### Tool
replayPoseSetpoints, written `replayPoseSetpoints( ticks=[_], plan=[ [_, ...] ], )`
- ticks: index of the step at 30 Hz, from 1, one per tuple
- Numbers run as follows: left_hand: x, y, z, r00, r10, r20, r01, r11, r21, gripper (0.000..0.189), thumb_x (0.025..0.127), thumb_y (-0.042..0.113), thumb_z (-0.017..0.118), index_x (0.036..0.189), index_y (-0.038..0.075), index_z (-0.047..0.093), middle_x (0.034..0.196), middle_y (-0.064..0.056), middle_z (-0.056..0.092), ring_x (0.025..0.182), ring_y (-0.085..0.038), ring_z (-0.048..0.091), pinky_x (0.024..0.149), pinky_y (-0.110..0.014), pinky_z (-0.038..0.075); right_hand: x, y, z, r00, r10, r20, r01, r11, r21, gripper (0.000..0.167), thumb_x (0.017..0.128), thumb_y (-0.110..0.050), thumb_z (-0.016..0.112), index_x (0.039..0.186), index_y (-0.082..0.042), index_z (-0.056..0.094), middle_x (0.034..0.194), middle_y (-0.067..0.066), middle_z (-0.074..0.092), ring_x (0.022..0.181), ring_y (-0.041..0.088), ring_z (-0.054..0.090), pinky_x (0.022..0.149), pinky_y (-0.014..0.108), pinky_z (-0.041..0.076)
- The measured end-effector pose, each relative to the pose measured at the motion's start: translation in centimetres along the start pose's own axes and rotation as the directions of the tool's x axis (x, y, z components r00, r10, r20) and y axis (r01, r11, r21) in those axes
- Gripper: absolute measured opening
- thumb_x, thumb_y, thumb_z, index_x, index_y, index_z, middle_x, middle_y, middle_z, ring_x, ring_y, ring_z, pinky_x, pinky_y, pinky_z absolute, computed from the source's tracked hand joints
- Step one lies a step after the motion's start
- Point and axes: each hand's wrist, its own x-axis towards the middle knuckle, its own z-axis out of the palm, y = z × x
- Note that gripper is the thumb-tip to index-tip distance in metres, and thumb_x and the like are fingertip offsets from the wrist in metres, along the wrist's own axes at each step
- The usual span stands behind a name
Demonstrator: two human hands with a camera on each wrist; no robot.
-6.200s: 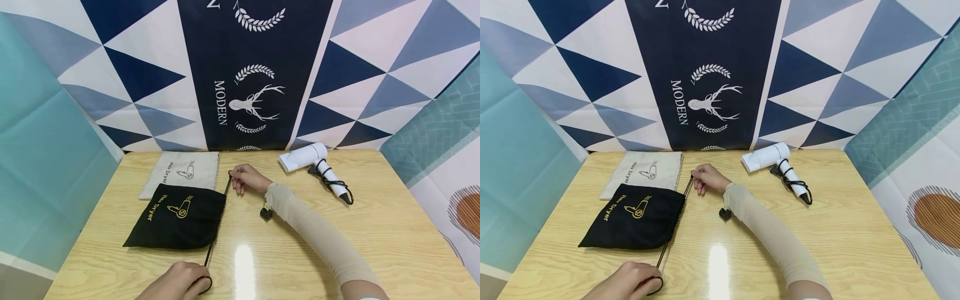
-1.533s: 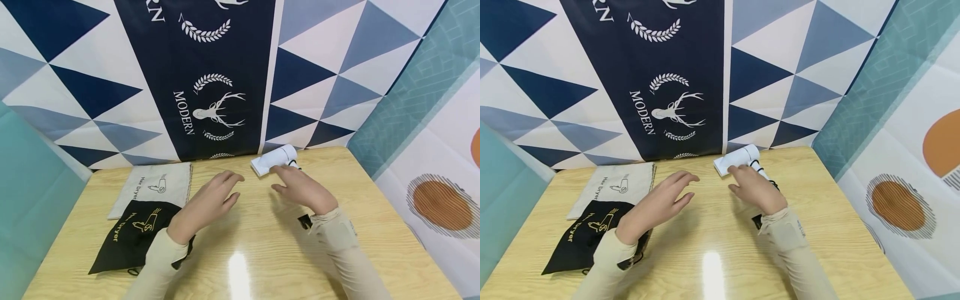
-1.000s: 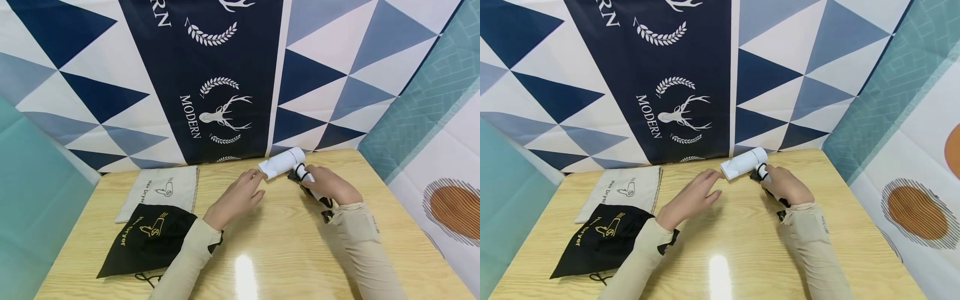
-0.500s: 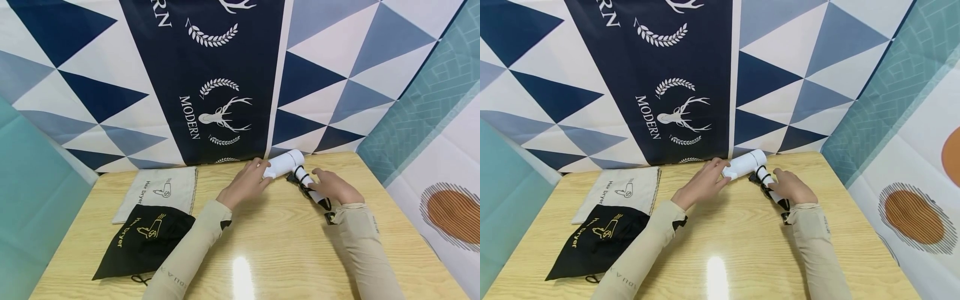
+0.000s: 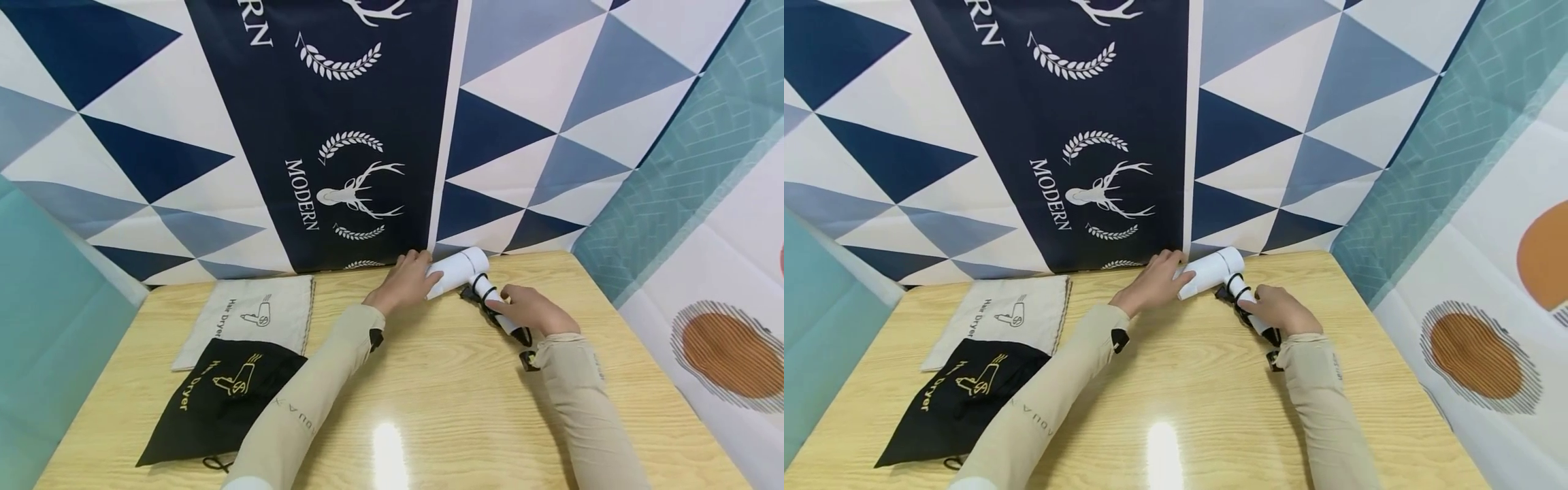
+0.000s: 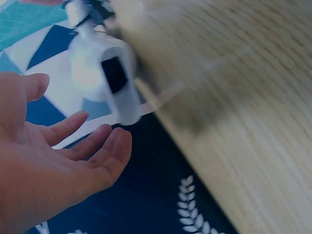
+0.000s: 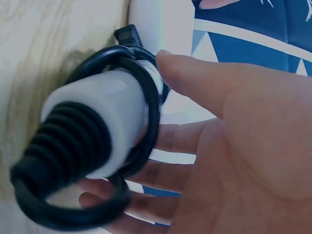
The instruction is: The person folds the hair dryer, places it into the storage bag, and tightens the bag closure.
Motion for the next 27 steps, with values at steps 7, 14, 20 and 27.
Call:
replayPoseSetpoints(
  ticks=[7, 14, 20, 27],
  plan=[
    [0.9, -1.4, 1.8, 0.992, -0.082, 0.097, 0.093, 0.988, -0.12, 0.061, 0.104, 0.046, 0.045, 0.148, 0.004, 0.042, 0.132, -0.013, 0.056, 0.128, -0.027, 0.049, 0.108, -0.036, 0.038, 0.3, -0.7, 1.0, 1.0, 0.028, 0.002, -0.028, 0.998, 0.061, 0.03, 0.103, -0.028, 0.055, 0.089, -0.002, 0.051, 0.076, 0.008, 0.049, 0.065, 0.02, 0.046, 0.059, 0.033, 0.037],
    [1.7, -1.7, 2.1, 0.989, -0.06, 0.135, 0.095, 0.958, -0.271, 0.065, 0.101, 0.051, 0.051, 0.141, 0.0, 0.047, 0.124, -0.012, 0.06, 0.108, -0.021, 0.057, 0.098, -0.034, 0.044, 0.7, -1.3, 1.5, 0.997, 0.066, -0.035, -0.065, 0.997, 0.034, 0.04, 0.104, -0.032, 0.051, 0.107, 0.007, 0.052, 0.08, 0.013, 0.054, 0.066, 0.023, 0.053, 0.059, 0.034, 0.043],
    [2.0, -2.1, 3.2, 0.994, -0.073, 0.079, 0.097, 0.925, -0.368, 0.066, 0.095, 0.05, 0.062, 0.138, 0.001, 0.053, 0.124, -0.011, 0.063, 0.106, -0.02, 0.059, 0.094, -0.034, 0.047, 0.9, -1.2, 1.5, 0.995, 0.062, -0.076, -0.061, 0.998, 0.017, 0.033, 0.104, -0.028, 0.053, 0.104, 0.005, 0.054, 0.078, 0.013, 0.054, 0.064, 0.023, 0.053, 0.058, 0.034, 0.043],
    [1.3, -1.6, 3.6, 0.998, -0.054, -0.033, 0.035, 0.901, -0.432, 0.04, 0.089, 0.048, 0.071, 0.096, 0.009, 0.068, 0.084, 0.0, 0.063, 0.074, -0.013, 0.057, 0.07, -0.025, 0.048, -0.7, -1.4, -0.2, 0.979, -0.037, -0.2, 0.028, 0.999, -0.047, 0.023, 0.102, -0.019, 0.055, 0.096, 0.003, 0.057, 0.074, 0.01, 0.054, 0.063, 0.023, 0.049, 0.058, 0.035, 0.04]
  ],
)
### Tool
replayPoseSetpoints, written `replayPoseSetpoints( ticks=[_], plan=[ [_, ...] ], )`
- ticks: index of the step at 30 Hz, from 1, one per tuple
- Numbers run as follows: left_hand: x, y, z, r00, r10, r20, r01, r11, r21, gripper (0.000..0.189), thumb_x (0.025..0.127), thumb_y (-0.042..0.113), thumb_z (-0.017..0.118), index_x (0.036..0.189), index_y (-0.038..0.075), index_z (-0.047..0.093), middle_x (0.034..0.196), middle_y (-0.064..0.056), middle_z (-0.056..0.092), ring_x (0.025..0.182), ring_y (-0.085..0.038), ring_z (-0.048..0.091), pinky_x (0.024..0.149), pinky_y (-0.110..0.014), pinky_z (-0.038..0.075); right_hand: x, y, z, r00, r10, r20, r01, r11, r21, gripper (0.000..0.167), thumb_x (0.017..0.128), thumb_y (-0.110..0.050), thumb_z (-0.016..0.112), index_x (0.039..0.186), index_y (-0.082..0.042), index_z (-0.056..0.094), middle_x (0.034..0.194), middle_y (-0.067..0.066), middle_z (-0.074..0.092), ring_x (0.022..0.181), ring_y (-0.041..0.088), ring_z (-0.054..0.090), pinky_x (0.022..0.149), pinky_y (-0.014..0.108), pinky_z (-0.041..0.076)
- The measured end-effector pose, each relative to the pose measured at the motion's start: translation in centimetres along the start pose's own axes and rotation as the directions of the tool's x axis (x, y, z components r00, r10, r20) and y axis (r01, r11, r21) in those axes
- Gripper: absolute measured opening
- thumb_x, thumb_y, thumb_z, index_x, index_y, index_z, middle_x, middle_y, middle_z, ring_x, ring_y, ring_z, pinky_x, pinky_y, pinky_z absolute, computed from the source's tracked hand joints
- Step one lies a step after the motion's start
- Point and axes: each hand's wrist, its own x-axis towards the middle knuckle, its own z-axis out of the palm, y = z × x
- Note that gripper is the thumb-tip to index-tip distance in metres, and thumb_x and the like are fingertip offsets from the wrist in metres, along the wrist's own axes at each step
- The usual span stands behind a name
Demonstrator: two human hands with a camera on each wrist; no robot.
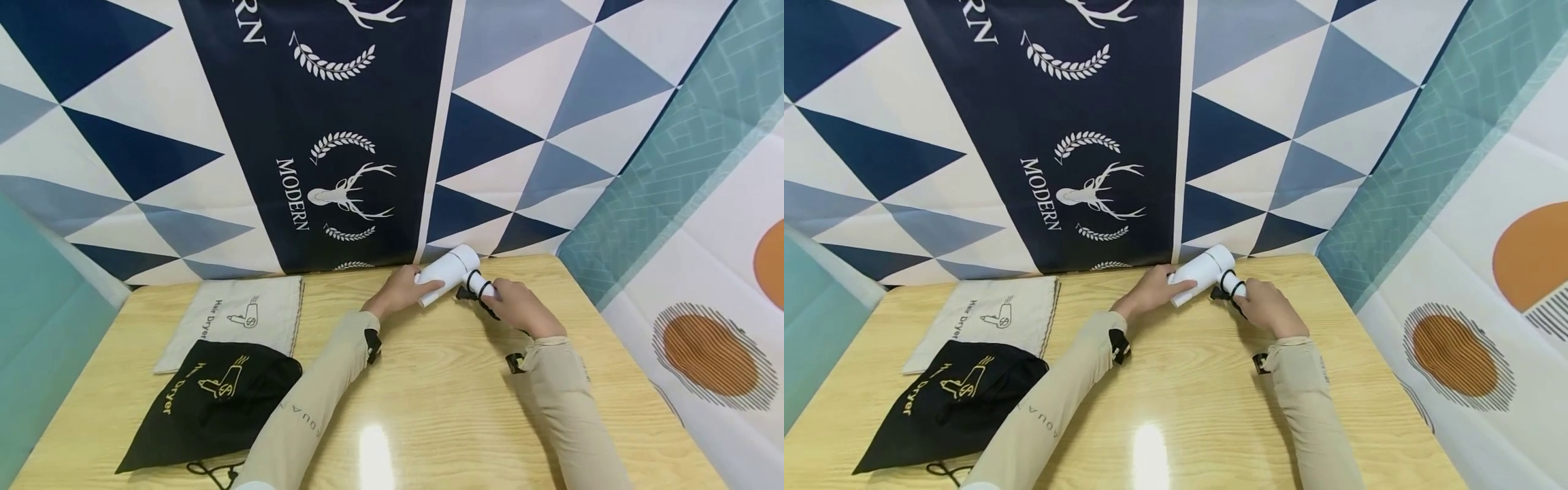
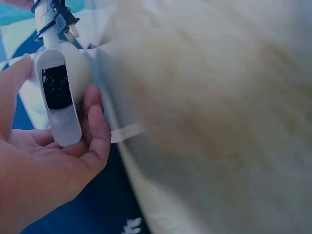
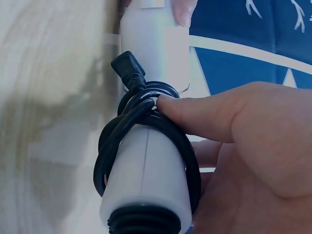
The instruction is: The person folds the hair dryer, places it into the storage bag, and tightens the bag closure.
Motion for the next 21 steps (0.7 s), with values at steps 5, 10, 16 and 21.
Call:
replayPoseSetpoints(
  ticks=[5, 10, 16, 21],
  plan=[
    [-0.9, 1.3, -0.9, 1.0, -0.009, -0.022, 0.009, 1.0, 0.017, 0.051, 0.088, 0.054, 0.069, 0.105, 0.006, 0.067, 0.089, -0.002, 0.065, 0.078, -0.015, 0.06, 0.071, -0.027, 0.049, -0.4, -0.5, -0.7, 0.998, -0.026, -0.051, 0.025, 1.0, -0.017, 0.021, 0.1, -0.017, 0.057, 0.096, 0.003, 0.059, 0.074, 0.009, 0.055, 0.065, 0.023, 0.05, 0.06, 0.036, 0.039],
    [-1.8, 1.6, -1.6, 0.999, -0.047, -0.01, 0.047, 0.998, -0.033, 0.051, 0.088, 0.054, 0.069, 0.103, 0.005, 0.068, 0.091, -0.004, 0.064, 0.078, -0.015, 0.06, 0.069, -0.027, 0.049, -0.6, -0.9, -1.0, 0.994, -0.063, -0.09, 0.061, 0.998, -0.018, 0.018, 0.099, -0.016, 0.059, 0.093, 0.001, 0.06, 0.07, 0.007, 0.053, 0.061, 0.022, 0.048, 0.059, 0.035, 0.038],
    [-3.0, 1.9, -2.3, 0.993, -0.116, -0.037, 0.112, 0.988, -0.11, 0.059, 0.087, 0.054, 0.07, 0.112, 0.001, 0.063, 0.1, -0.007, 0.064, 0.086, -0.017, 0.06, 0.074, -0.028, 0.049, -0.7, -1.6, -1.0, 0.983, -0.116, -0.145, 0.115, 0.993, -0.015, 0.017, 0.098, -0.016, 0.061, 0.088, -0.002, 0.061, 0.068, 0.005, 0.052, 0.06, 0.02, 0.047, 0.057, 0.034, 0.037],
    [-4.8, 2.1, -3.8, 0.985, -0.155, -0.074, 0.148, 0.984, -0.097, 0.063, 0.091, 0.055, 0.063, 0.121, -0.001, 0.063, 0.11, -0.01, 0.066, 0.094, -0.02, 0.06, 0.081, -0.032, 0.049, -0.4, -2.5, -0.4, 0.972, -0.162, -0.168, 0.164, 0.986, -0.006, 0.017, 0.098, -0.017, 0.062, 0.086, -0.004, 0.061, 0.067, 0.003, 0.051, 0.059, 0.019, 0.046, 0.057, 0.034, 0.036]
  ],
)
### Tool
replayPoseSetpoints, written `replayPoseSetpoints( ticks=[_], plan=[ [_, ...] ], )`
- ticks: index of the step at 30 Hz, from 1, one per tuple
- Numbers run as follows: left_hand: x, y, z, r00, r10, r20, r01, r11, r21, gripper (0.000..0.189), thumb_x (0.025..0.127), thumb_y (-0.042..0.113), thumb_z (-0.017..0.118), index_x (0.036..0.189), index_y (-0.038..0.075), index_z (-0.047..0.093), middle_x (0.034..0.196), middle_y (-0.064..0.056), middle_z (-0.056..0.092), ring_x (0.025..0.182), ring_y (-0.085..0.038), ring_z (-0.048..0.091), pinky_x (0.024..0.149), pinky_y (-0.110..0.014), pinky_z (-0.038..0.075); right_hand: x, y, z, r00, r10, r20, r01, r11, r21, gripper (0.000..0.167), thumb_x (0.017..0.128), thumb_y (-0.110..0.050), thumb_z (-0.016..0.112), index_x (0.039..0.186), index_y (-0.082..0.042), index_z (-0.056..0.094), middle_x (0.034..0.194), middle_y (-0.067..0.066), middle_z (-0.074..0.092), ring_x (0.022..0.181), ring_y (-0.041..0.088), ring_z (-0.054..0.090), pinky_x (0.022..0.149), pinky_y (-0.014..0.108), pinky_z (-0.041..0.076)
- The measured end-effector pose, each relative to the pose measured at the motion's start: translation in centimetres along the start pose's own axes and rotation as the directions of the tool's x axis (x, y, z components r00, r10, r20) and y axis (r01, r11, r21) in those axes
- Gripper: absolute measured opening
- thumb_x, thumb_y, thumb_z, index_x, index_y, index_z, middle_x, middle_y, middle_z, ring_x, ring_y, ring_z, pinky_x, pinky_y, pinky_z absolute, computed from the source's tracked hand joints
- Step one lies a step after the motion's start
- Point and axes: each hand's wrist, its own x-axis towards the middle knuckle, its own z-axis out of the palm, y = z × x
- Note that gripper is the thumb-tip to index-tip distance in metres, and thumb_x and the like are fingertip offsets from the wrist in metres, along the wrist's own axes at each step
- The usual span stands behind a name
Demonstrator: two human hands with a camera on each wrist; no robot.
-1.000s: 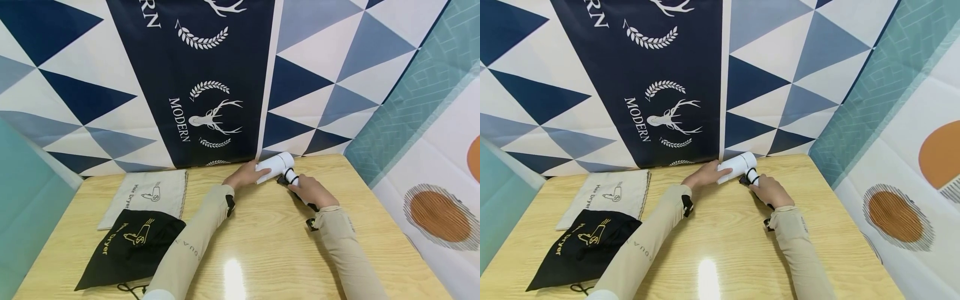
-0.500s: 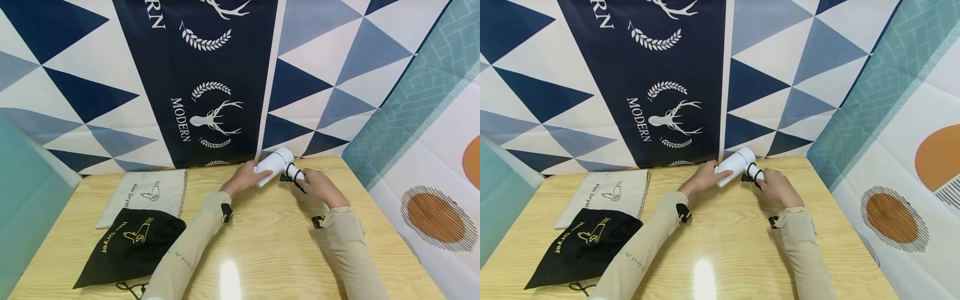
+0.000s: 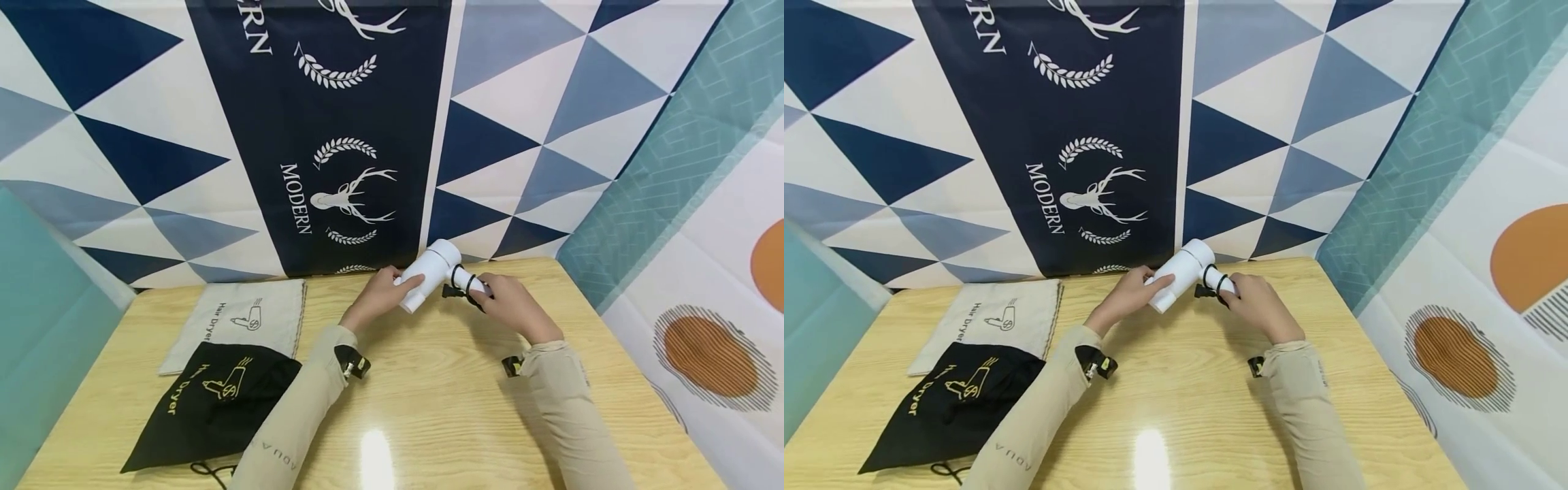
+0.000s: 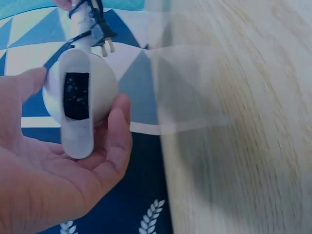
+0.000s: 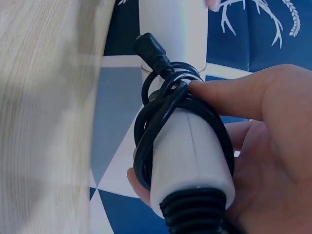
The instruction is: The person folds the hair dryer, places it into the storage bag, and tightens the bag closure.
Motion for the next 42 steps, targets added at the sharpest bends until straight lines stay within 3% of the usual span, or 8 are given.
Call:
replayPoseSetpoints(
  ticks=[5, 10, 18, 28, 36, 42],
  plan=[
    [-1.7, -0.6, -1.5, 1.0, -0.006, -0.018, 0.006, 1.0, -0.011, 0.056, 0.096, 0.051, 0.058, 0.12, 0.001, 0.064, 0.103, -0.01, 0.066, 0.088, -0.02, 0.061, 0.074, -0.031, 0.05, 0.5, -1.2, 0.9, 0.998, -0.043, 0.037, 0.041, 0.998, 0.04, 0.017, 0.099, -0.019, 0.061, 0.088, -0.007, 0.062, 0.068, 0.003, 0.052, 0.059, 0.017, 0.045, 0.057, 0.034, 0.037],
    [-2.6, -1.2, -2.0, 1.0, 0.002, 0.004, -0.002, 1.0, -0.028, 0.057, 0.098, 0.053, 0.054, 0.119, 0.001, 0.064, 0.098, -0.008, 0.066, 0.083, -0.018, 0.062, 0.067, -0.029, 0.05, 0.6, -1.8, 1.4, 0.997, -0.059, 0.044, 0.057, 0.998, 0.038, 0.015, 0.098, -0.018, 0.062, 0.087, -0.007, 0.063, 0.067, 0.002, 0.052, 0.058, 0.017, 0.044, 0.058, 0.034, 0.038],
    [-4.5, -1.4, -2.9, 0.998, -0.053, -0.027, 0.052, 0.998, -0.031, 0.06, 0.098, 0.059, 0.05, 0.126, 0.007, 0.056, 0.099, -0.011, 0.064, 0.081, -0.021, 0.063, 0.064, -0.032, 0.051, 0.6, -3.3, 1.7, 0.993, -0.115, 0.024, 0.114, 0.993, 0.038, 0.014, 0.097, -0.019, 0.064, 0.087, -0.01, 0.064, 0.068, -0.001, 0.052, 0.06, 0.015, 0.046, 0.06, 0.033, 0.039],
    [-6.8, -1.0, -4.5, 1.0, -0.001, -0.024, 0.003, 0.995, 0.1, 0.05, 0.098, 0.058, 0.052, 0.104, 0.008, 0.054, 0.085, -0.008, 0.062, 0.072, -0.019, 0.06, 0.061, -0.033, 0.048, 0.1, -5.4, 0.9, 0.983, -0.181, 0.014, 0.181, 0.983, -0.001, 0.009, 0.096, -0.016, 0.066, 0.098, -0.007, 0.068, 0.077, -0.001, 0.06, 0.065, 0.014, 0.051, 0.064, 0.034, 0.044],
    [-9.3, -1.6, -5.6, 1.0, 0.007, -0.001, -0.007, 0.997, 0.077, 0.054, 0.094, 0.061, 0.055, 0.104, 0.008, 0.056, 0.087, -0.005, 0.065, 0.072, -0.016, 0.062, 0.061, -0.032, 0.05, -0.7, -7.0, 1.1, 0.975, -0.221, 0.018, 0.221, 0.975, 0.013, 0.005, 0.094, -0.016, 0.067, 0.095, -0.011, 0.067, 0.076, -0.004, 0.058, 0.066, 0.013, 0.05, 0.064, 0.033, 0.043],
    [-11.2, -2.1, -6.2, 1.0, 0.007, -0.022, -0.005, 0.997, 0.078, 0.052, 0.095, 0.058, 0.058, 0.104, 0.007, 0.057, 0.087, -0.004, 0.066, 0.071, -0.014, 0.063, 0.06, -0.032, 0.05, -1.4, -8.2, 1.8, 0.969, -0.244, 0.024, 0.244, 0.97, 0.02, 0.01, 0.095, -0.02, 0.067, 0.101, -0.011, 0.068, 0.079, -0.005, 0.059, 0.065, 0.011, 0.051, 0.062, 0.032, 0.044]
  ],
)
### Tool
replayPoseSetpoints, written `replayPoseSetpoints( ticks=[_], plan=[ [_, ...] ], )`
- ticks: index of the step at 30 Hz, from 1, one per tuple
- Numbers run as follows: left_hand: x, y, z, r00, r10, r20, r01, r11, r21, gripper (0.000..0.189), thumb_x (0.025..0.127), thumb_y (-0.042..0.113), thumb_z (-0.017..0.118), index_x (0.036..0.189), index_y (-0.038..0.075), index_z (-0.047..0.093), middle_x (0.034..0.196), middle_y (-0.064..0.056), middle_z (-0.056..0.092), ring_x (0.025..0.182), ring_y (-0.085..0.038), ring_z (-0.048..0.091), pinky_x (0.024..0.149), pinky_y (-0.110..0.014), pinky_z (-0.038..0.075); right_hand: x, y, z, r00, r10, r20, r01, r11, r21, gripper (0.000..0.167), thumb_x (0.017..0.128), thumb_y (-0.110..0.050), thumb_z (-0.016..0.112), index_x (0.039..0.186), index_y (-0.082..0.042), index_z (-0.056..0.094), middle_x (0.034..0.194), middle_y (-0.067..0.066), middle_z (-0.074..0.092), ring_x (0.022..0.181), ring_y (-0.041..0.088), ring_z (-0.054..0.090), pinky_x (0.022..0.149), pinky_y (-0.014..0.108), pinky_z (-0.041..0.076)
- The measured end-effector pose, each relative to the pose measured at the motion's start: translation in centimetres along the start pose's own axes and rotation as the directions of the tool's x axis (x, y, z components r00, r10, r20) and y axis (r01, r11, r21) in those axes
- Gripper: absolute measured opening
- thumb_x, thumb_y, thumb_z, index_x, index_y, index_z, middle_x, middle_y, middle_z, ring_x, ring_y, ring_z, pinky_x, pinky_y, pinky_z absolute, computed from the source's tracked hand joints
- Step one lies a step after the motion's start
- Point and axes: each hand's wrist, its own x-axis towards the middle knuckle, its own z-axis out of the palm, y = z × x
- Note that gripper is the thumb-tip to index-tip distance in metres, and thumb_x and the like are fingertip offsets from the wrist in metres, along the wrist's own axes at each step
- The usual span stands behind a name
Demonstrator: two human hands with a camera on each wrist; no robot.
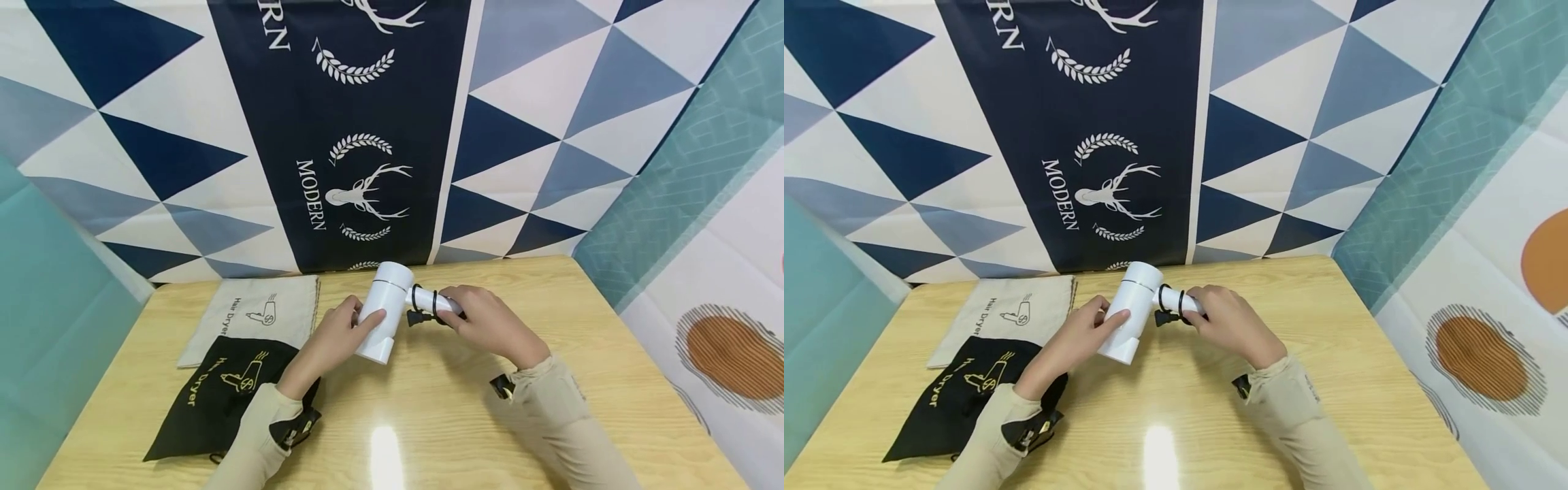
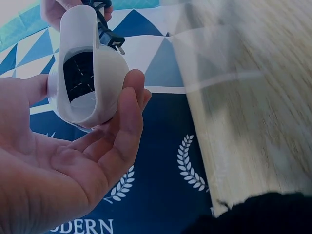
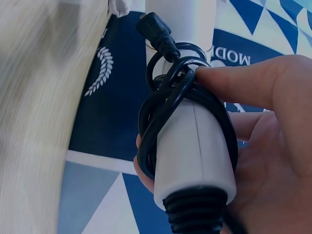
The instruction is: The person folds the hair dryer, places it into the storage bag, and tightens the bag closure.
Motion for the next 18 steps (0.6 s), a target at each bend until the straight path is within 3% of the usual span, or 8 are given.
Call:
replayPoseSetpoints(
  ticks=[8, 14, 18],
  plan=[
    [-1.0, 0.3, -1.0, 1.0, 0.019, 0.017, -0.018, 0.999, -0.038, 0.046, 0.097, 0.053, 0.057, 0.104, 0.008, 0.056, 0.089, -0.005, 0.069, 0.072, -0.014, 0.065, 0.062, -0.033, 0.052, -0.3, -0.7, -0.1, 0.999, -0.034, -0.034, 0.034, 0.999, -0.008, 0.012, 0.095, -0.02, 0.068, 0.103, -0.011, 0.068, 0.082, -0.004, 0.06, 0.067, 0.01, 0.052, 0.063, 0.031, 0.045],
    [-1.6, -0.2, -2.7, 0.999, 0.039, 0.007, -0.037, 0.982, -0.184, 0.046, 0.105, 0.049, 0.04, 0.115, 0.009, 0.059, 0.094, -0.01, 0.065, 0.078, -0.02, 0.064, 0.07, -0.036, 0.052, -0.4, -2.0, -0.5, 0.995, -0.072, -0.062, 0.074, 0.997, 0.029, 0.013, 0.094, -0.019, 0.069, 0.106, -0.012, 0.069, 0.085, -0.005, 0.062, 0.07, 0.009, 0.053, 0.065, 0.03, 0.046],
    [-2.3, -0.9, -3.4, 0.996, 0.027, 0.09, -0.004, 0.968, -0.252, 0.055, 0.106, 0.053, 0.03, 0.122, 0.008, 0.057, 0.093, -0.012, 0.063, 0.079, -0.022, 0.064, 0.071, -0.038, 0.054, -0.8, -3.3, -0.3, 0.989, -0.136, -0.051, 0.139, 0.989, 0.046, 0.017, 0.095, -0.02, 0.069, 0.109, -0.011, 0.069, 0.089, -0.005, 0.064, 0.073, 0.008, 0.054, 0.066, 0.029, 0.048]
  ],
)
